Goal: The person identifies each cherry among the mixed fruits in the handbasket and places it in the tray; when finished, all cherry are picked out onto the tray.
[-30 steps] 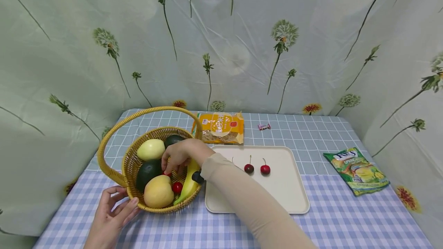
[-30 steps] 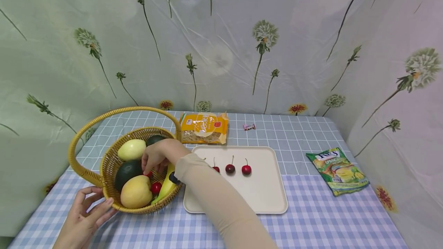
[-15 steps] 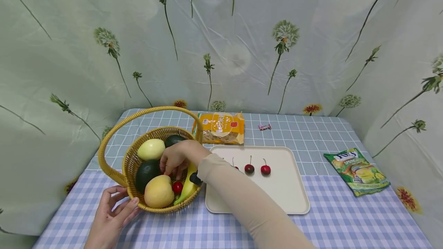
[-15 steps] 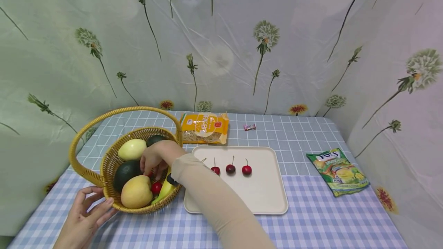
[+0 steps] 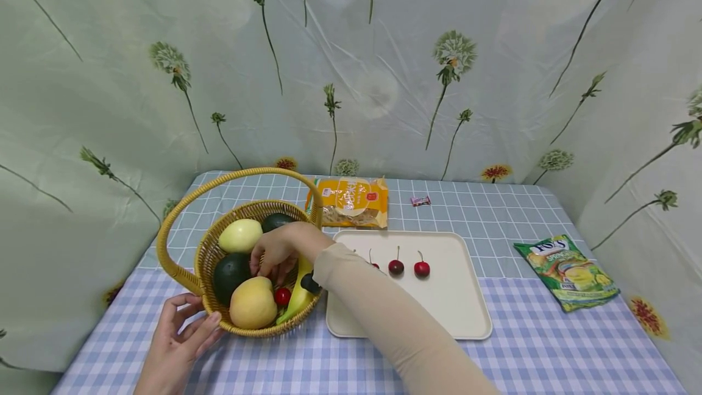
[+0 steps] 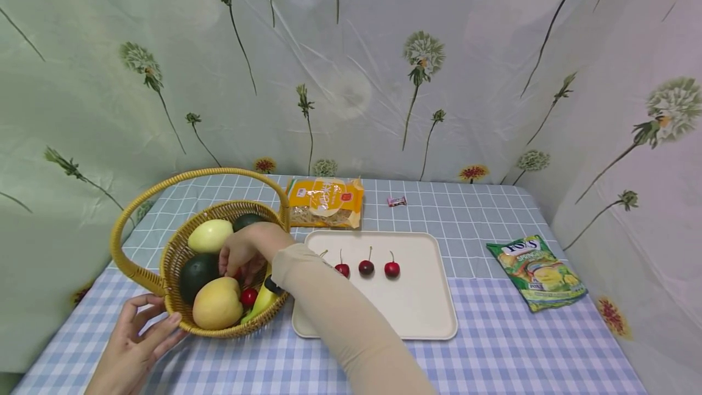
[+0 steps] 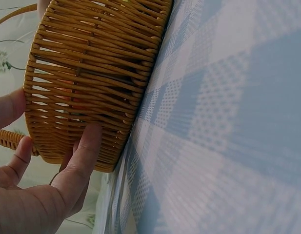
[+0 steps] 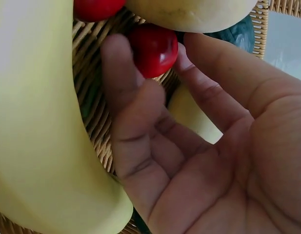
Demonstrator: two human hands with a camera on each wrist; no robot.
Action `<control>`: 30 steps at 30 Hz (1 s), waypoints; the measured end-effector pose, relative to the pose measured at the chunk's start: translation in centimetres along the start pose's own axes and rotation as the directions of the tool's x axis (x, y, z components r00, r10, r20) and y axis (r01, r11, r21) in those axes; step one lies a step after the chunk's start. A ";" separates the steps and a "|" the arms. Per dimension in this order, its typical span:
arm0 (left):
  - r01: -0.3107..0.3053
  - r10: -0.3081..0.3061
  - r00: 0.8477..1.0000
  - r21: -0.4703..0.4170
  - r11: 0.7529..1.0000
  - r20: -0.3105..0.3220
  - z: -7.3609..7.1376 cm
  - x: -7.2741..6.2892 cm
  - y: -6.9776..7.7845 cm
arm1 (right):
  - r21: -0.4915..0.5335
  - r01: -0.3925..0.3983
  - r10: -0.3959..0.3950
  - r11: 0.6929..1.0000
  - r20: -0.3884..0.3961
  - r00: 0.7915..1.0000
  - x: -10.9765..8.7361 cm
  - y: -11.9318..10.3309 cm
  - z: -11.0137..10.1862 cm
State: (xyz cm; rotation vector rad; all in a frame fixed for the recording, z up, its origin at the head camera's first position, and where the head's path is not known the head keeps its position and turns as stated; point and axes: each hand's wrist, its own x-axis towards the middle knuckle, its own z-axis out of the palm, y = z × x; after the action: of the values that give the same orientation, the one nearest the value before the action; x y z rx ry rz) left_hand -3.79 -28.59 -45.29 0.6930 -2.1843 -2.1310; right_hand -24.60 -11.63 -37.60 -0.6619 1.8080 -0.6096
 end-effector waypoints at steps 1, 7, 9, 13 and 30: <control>0.000 0.000 1.000 -0.001 1.000 -0.001 0.0 0.0 0.1 | -0.007 0.000 0.000 1.000 -0.003 1.000 -0.1 0.0 0.0; -0.016 0.016 1.000 0.004 1.000 0.000 0.1 -0.1 0.2 | -0.091 0.010 -0.015 0.996 -0.055 0.998 -0.4 -0.1 -0.1; -0.028 0.028 1.000 -0.001 1.000 0.007 0.1 -0.1 0.2 | -0.110 0.010 -0.019 0.994 -0.077 0.997 -0.4 -0.1 -0.2; -0.053 0.054 0.998 -0.013 0.998 0.020 0.0 -0.2 0.1 | -0.137 0.011 -0.025 0.990 -0.100 0.995 -0.4 -0.1 -0.2; -0.071 0.071 0.997 -0.040 0.997 0.020 -0.2 -0.3 -0.3 | -0.342 0.156 -0.214 0.927 -0.137 0.967 -2.8 0.4 -0.8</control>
State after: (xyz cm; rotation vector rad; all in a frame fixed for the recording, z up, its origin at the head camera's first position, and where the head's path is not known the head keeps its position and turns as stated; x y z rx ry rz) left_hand -3.42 -28.67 -45.46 0.5838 -2.1375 -2.1500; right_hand -24.60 -9.32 -35.79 -1.0437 2.0472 -0.5045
